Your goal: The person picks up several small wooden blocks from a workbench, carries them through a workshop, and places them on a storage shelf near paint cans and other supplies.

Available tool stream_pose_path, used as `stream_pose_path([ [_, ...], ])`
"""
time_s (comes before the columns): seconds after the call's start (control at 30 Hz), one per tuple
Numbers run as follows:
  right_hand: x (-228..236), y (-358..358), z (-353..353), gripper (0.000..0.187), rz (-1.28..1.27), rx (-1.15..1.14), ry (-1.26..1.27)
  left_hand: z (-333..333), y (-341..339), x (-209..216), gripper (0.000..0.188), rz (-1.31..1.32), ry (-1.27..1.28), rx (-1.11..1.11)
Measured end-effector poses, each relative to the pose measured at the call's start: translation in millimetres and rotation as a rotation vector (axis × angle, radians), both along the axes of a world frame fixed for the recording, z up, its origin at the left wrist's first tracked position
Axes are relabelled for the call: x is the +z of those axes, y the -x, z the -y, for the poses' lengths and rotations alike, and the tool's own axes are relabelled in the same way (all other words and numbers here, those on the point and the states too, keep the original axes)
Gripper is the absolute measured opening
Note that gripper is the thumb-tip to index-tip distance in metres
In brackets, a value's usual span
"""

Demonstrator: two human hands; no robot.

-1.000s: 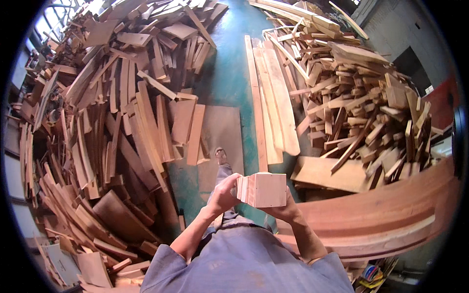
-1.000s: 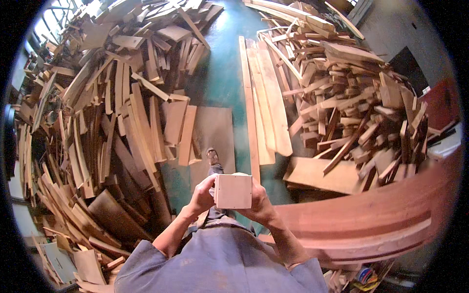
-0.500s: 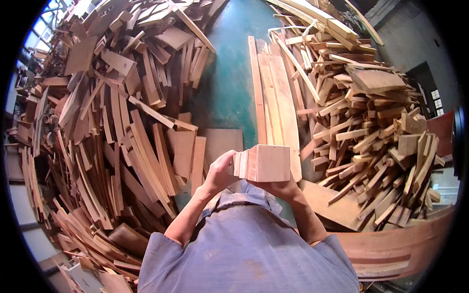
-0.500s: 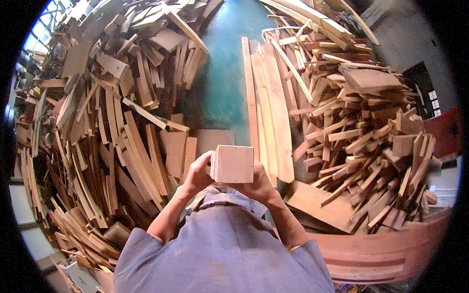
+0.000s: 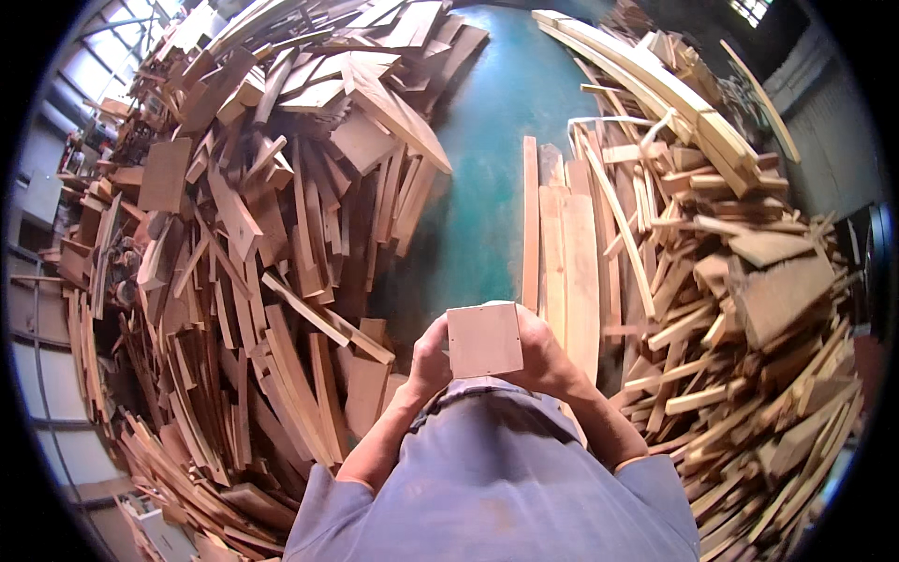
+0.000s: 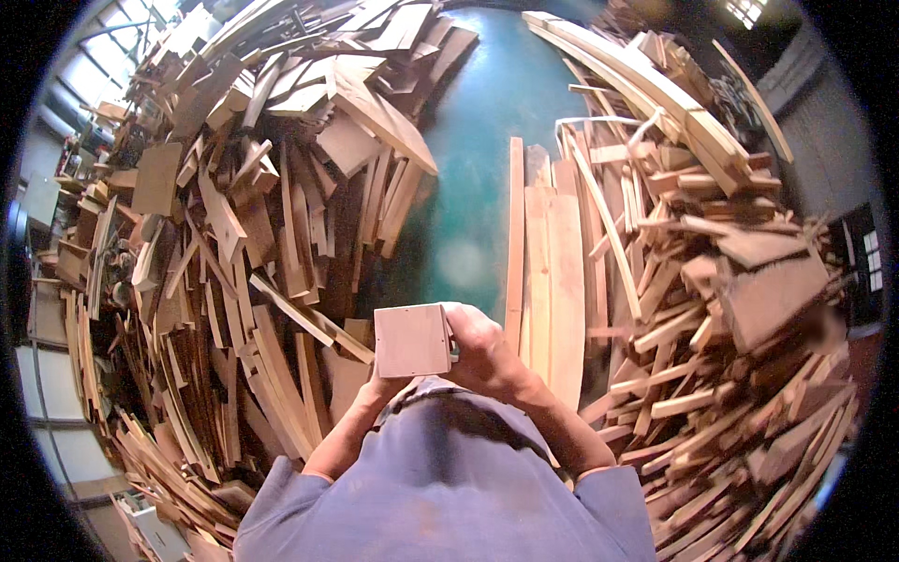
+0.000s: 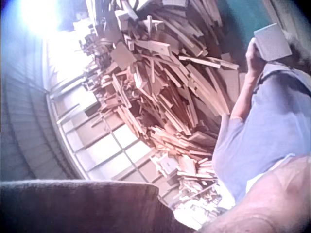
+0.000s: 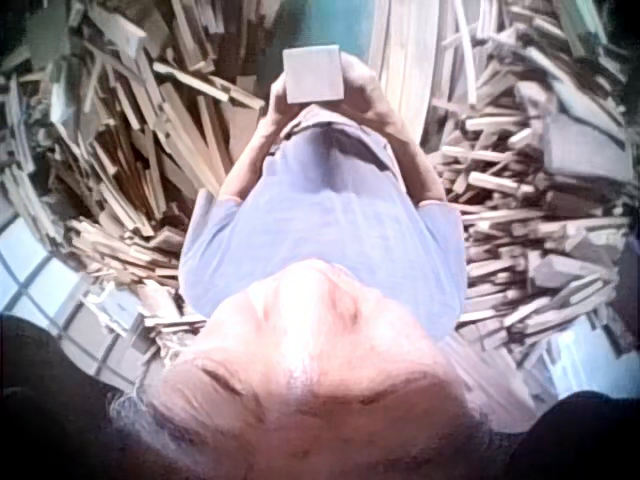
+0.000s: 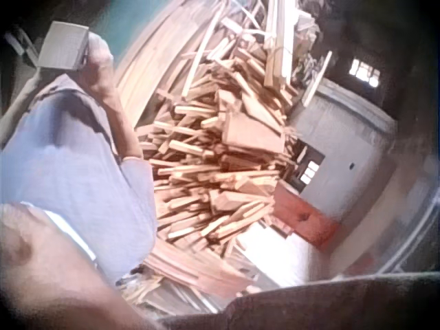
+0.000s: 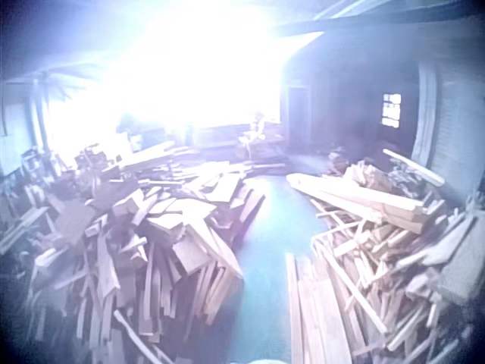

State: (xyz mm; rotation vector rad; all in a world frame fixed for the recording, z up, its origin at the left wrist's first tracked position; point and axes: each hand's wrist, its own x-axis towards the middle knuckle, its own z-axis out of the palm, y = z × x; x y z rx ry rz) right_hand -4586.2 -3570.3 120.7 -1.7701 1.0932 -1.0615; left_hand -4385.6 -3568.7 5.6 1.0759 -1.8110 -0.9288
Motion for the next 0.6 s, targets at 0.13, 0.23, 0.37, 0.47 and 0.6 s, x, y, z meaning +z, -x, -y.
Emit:
stream_pose_path([
  [0.13, 4.4, 35.2, 110.9, 0.064, -0.063, 0.099, -0.042, 89.4, 30.7, 3.8, 0.057, -0.049, -0.128, 0.076],
  [0.23, 4.7, 51.4, 201.8, 0.063, -0.067, 0.144, -0.019, 173.7, 47.0, 0.4, 0.060, -0.099, -0.191, 0.085],
  [0.37, -2.2, 69.7, 325.8, 0.060, -0.126, 0.108, -0.018, 304.4, 61.0, -6.1, 0.058, -0.085, -0.150, 0.058],
  [0.47, -13.3, 83.5, 416.1, 0.057, -0.109, 0.089, 0.105, 407.5, 76.1, -2.3, 0.049, -0.065, -0.042, 0.028],
  [0.6, -5.4, 106.8, 531.5, 0.057, -0.093, 0.021, 0.068, 538.9, 100.6, 12.3, 0.041, -0.111, -0.132, -0.015],
])
